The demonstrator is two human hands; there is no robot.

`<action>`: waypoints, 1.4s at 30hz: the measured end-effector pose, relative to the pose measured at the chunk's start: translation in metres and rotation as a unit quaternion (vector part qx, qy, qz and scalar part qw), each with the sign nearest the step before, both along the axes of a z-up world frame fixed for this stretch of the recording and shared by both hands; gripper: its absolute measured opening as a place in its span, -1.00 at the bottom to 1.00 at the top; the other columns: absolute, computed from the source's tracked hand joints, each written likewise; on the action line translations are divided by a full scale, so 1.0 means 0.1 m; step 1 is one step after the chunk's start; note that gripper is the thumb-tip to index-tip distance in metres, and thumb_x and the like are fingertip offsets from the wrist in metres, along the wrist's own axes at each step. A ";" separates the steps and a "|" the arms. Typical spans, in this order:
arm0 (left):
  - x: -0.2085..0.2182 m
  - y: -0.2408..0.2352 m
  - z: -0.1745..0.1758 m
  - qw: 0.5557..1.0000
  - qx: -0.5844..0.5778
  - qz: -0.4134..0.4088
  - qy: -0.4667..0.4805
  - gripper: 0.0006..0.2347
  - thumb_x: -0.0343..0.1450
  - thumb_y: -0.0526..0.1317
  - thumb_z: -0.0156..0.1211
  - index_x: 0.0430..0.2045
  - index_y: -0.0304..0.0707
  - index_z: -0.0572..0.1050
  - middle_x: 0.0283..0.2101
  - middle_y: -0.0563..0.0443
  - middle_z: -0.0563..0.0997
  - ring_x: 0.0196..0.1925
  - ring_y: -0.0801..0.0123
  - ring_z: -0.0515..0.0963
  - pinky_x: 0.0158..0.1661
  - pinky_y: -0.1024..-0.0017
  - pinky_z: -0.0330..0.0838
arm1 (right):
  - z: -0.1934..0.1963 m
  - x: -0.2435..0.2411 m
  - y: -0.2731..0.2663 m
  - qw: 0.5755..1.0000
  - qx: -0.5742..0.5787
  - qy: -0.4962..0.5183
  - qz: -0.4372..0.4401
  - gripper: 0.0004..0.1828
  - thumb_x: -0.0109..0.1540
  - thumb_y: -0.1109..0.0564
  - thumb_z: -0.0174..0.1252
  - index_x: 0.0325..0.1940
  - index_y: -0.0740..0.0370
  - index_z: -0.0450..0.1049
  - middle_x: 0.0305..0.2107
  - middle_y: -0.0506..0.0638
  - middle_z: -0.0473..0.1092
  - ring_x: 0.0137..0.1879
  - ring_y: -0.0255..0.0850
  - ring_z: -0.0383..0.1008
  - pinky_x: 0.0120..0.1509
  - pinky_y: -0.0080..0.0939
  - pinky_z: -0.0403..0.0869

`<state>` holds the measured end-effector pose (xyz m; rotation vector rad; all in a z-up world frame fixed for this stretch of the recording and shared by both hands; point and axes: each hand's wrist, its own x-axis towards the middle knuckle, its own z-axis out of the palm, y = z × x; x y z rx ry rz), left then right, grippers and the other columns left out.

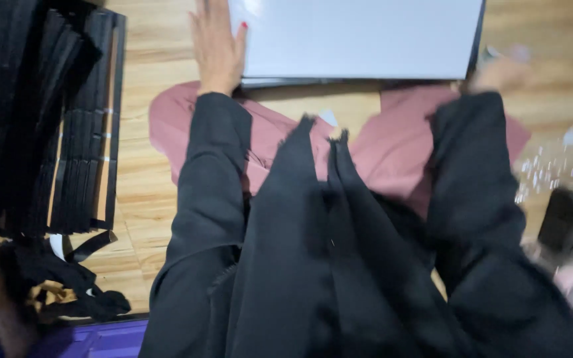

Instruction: The person sits on the floor and repeatedly wipes the white surface of a black rectangular frame with a gray cloth. They flip the frame over to wipe the brown back side and then flip it back to continue cleaning the white surface.

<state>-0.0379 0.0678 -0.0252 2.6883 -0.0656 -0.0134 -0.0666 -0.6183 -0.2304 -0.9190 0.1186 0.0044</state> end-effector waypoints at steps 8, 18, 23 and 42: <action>0.00 0.05 -0.36 0.980 -0.190 0.027 -0.052 -0.41 0.45 0.19 -0.57 0.25 -0.22 -0.31 0.36 -0.11 -0.22 0.45 0.18 -0.20 0.40 0.34 -0.25 | 1.72 0.60 2.84 0.509 -0.850 0.057 -0.126 -0.27 0.35 -0.33 0.06 0.38 0.01 -0.09 0.27 0.16 -0.18 0.40 0.11 -0.13 0.41 0.15 -0.05; -0.02 0.04 -0.13 0.959 -0.280 0.034 -0.041 -0.35 0.34 0.34 -0.82 0.26 0.04 -0.41 0.40 0.09 -0.28 0.50 0.11 -0.12 -0.52 0.68 0.35 | 1.21 1.15 5.06 0.615 -0.751 -0.238 -0.041 -0.64 0.20 0.00 0.19 -0.03 0.22 0.35 -0.07 0.18 0.29 0.11 0.09 0.16 0.24 0.10 -0.11; 0.01 0.05 -0.19 0.893 -0.442 0.009 -0.088 -0.20 0.23 0.44 -0.50 0.24 0.04 -0.45 0.38 -0.06 -0.21 0.46 0.11 -0.15 0.37 0.10 -0.08 | 2.14 0.43 5.79 0.608 -0.690 -0.325 0.221 -0.51 0.32 0.09 -0.30 0.33 0.25 -0.06 0.27 0.18 -0.17 0.41 0.08 -0.30 0.45 0.19 -0.17; 0.01 -0.39 0.18 0.991 0.092 0.077 0.056 -0.27 0.33 0.27 -0.62 0.22 -0.40 -0.17 0.33 -0.21 -0.16 0.35 0.08 -0.29 0.11 -0.16 -0.69 | 1.28 0.18 2.16 0.766 -0.459 0.320 -0.316 -0.87 0.14 0.10 -0.15 -0.35 0.11 0.32 -0.64 -0.09 0.45 -0.64 -0.37 0.49 -0.62 -0.39 0.52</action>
